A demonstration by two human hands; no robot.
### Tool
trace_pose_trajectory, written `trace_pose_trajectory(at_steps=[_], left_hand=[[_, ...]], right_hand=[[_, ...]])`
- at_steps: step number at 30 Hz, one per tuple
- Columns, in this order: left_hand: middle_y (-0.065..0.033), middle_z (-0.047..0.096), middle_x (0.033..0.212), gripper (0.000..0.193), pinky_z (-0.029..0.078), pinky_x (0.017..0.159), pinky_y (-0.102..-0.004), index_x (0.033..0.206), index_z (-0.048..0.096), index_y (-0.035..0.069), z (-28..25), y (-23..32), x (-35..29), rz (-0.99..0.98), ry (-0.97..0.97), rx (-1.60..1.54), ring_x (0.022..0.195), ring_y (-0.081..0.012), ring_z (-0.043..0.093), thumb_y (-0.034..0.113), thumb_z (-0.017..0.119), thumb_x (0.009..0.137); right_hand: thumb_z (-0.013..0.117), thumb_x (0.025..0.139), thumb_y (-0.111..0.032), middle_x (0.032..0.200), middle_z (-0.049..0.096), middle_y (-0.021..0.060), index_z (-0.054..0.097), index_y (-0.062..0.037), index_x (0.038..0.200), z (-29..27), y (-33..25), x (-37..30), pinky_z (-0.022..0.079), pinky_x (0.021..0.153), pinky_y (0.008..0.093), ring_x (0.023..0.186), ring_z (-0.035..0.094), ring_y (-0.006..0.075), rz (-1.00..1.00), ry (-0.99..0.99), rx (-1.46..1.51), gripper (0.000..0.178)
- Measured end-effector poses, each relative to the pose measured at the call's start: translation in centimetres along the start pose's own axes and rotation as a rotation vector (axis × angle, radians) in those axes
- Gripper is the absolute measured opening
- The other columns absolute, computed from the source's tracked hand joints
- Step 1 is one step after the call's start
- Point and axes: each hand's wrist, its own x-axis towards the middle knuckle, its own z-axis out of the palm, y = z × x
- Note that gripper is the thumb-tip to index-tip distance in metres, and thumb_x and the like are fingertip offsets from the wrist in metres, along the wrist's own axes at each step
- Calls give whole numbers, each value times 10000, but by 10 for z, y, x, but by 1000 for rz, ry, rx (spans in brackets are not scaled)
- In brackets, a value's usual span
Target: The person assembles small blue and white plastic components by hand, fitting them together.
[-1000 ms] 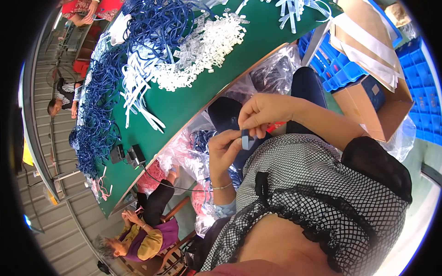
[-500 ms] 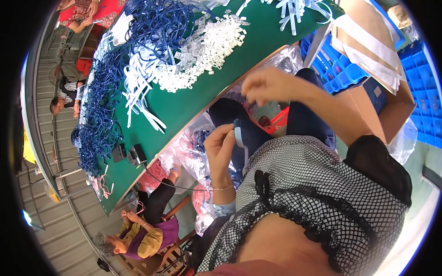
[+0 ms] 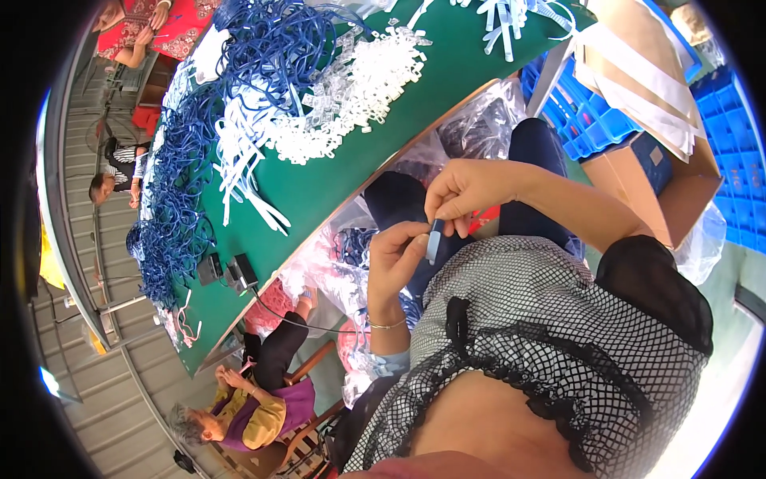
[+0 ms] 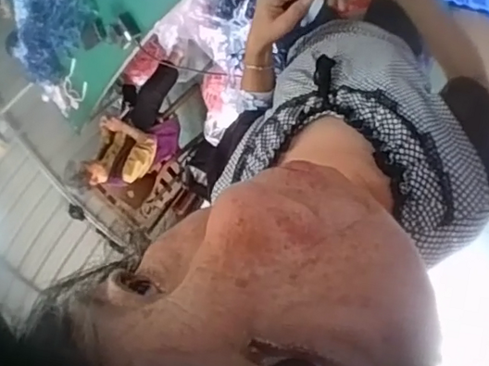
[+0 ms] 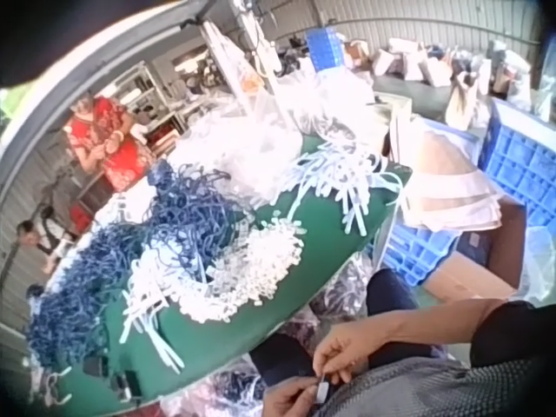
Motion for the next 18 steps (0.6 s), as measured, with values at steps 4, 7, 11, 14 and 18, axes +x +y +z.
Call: trace_pose_trajectory(at_steps=[4, 7, 11, 14, 18], left_hand=[[-62, 594, 701, 111, 432, 548, -220, 875, 629, -41, 0, -3, 0, -39, -20, 15, 615, -91, 540, 22, 574, 802], [-18, 598, 753, 137, 408, 561, -180, 927, 613, -51, 2, -8, 2, -59, -31, -31, 642, -49, 518, 37, 557, 838], [14, 578, 767, 145, 396, 569, -181, 951, 600, -49, 6, 8, 0, -130, 115, -212, 655, -37, 488, 36, 565, 839], [25, 554, 774, 103, 373, 603, -170, 902, 603, -30, -1, 9, -11, -53, 83, -352, 682, -31, 457, 51, 573, 844], [43, 533, 722, 102, 350, 567, -161, 874, 602, -25, 1, 11, -8, -116, 270, -232, 654, -16, 436, 70, 568, 856]], right_hand=[[537, 827, -63, 712, 640, 85, 590, 12, 857, 2, -5, -1, 497, 570, 245, 572, 624, 132, 45, 28, -183, 97], [565, 773, -57, 663, 611, 68, 576, -21, 810, 0, -3, 2, 468, 526, 264, 548, 603, 141, -266, 205, -765, 53], [590, 702, -47, 624, 541, 76, 557, -40, 762, -15, -14, 24, 413, 475, 287, 543, 557, 170, -736, 580, -1311, 69], [602, 748, -103, 633, 555, 58, 546, -36, 774, -24, -9, 32, 423, 474, 292, 534, 548, 142, -731, 854, -940, 92], [523, 882, -224, 816, 612, 21, 585, -9, 922, 4, 6, 13, 462, 625, 262, 716, 557, 88, -196, 318, 73, 227]])
